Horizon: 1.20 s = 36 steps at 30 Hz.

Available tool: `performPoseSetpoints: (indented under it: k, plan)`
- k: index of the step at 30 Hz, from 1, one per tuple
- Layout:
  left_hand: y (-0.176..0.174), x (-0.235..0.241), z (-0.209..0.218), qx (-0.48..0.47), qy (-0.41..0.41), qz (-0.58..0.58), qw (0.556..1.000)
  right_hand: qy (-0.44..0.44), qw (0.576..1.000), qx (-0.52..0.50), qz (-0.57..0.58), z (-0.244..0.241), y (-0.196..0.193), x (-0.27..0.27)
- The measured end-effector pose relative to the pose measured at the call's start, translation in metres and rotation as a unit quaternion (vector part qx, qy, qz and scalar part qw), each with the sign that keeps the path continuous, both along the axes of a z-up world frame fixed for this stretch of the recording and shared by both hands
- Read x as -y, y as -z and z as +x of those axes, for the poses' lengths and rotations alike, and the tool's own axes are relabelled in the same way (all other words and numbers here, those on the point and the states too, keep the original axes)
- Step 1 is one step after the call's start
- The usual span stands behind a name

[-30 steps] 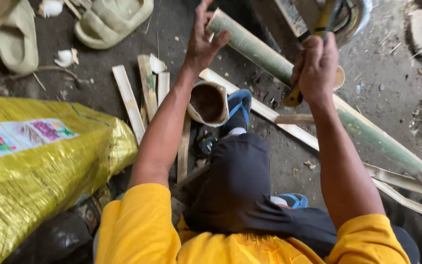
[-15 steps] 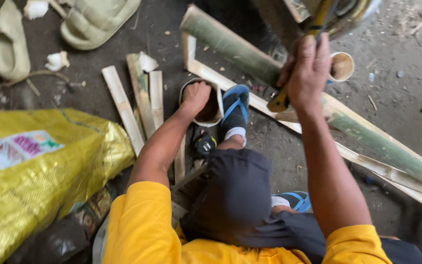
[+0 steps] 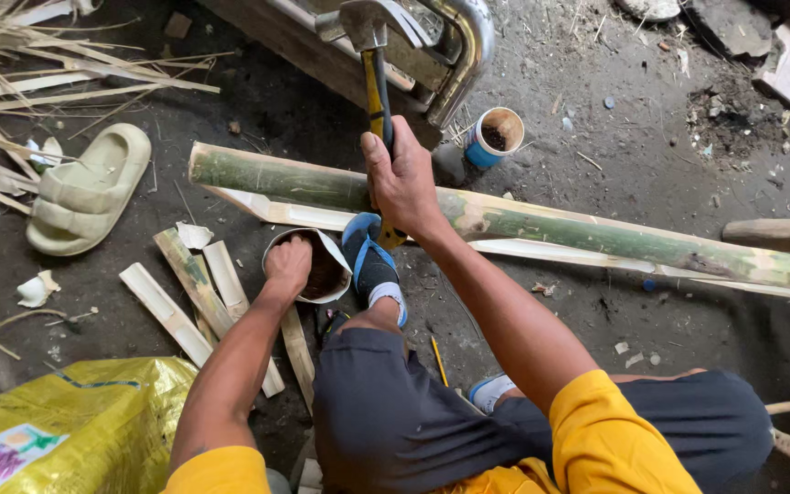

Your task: The person sits on the ground and uses a hammer to drive nails into a bamboo pole. They measure the bamboo with a tape measure and mark it with a pencil before continuing to hammer nails into the pole.

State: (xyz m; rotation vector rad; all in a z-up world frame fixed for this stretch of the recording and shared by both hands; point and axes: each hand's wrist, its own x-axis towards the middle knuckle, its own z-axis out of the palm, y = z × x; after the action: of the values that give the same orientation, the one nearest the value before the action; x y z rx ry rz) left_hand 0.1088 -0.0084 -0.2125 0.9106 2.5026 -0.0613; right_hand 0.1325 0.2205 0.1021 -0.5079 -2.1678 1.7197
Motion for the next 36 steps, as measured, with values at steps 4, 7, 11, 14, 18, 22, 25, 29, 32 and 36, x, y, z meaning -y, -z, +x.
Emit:
performPoseSetpoints:
  k: [4, 7, 11, 14, 18, 22, 25, 29, 32, 36]
  plan:
    - [-0.103, 0.022, 0.020, 0.048, -0.106, 0.208, 0.971, -0.012, 0.998, -0.014, -0.061, 0.000, 0.006, -0.001]
    - [-0.168, 0.034, 0.029, 0.025, -0.150, 0.331, 0.931, -0.025, 0.995, -0.021, -0.094, 0.000, 0.014, -0.008]
    - [-0.228, 0.055, 0.012, -0.121, -0.206, 0.479, 0.845, -0.049, 0.994, -0.038, -0.091, 0.000, 0.021, -0.013]
    - [-0.254, 0.050, -0.025, -0.126, -0.291, 0.579, 0.751, -0.054, 0.993, -0.045, -0.096, 0.002, 0.020, -0.014]
    - [-0.266, 0.022, -0.079, -0.167, -0.275, 0.655, 0.684, -0.051, 0.996, -0.043, -0.050, 0.002, 0.019, -0.011]
    - [-0.260, 0.004, -0.089, -0.122, -0.325, 0.652, 0.674, -0.051, 0.997, -0.043, -0.035, 0.005, 0.017, -0.012]
    - [-0.255, 0.004, -0.088, -0.150, -0.309, 0.640, 0.688, -0.050, 0.997, -0.043, -0.032, 0.007, 0.018, -0.011]
    - [-0.254, 0.005, -0.090, -0.151, -0.310, 0.632, 0.694, -0.049, 0.998, -0.030, -0.022, 0.006, 0.015, -0.009]
    - [-0.256, 0.003, -0.093, -0.169, -0.288, 0.626, 0.705, -0.057, 0.998, -0.022, 0.012, 0.007, 0.011, -0.009]
    - [-0.255, 0.006, -0.091, -0.198, -0.260, 0.606, 0.725, -0.048, 0.997, -0.009, 0.054, 0.009, 0.009, -0.008]
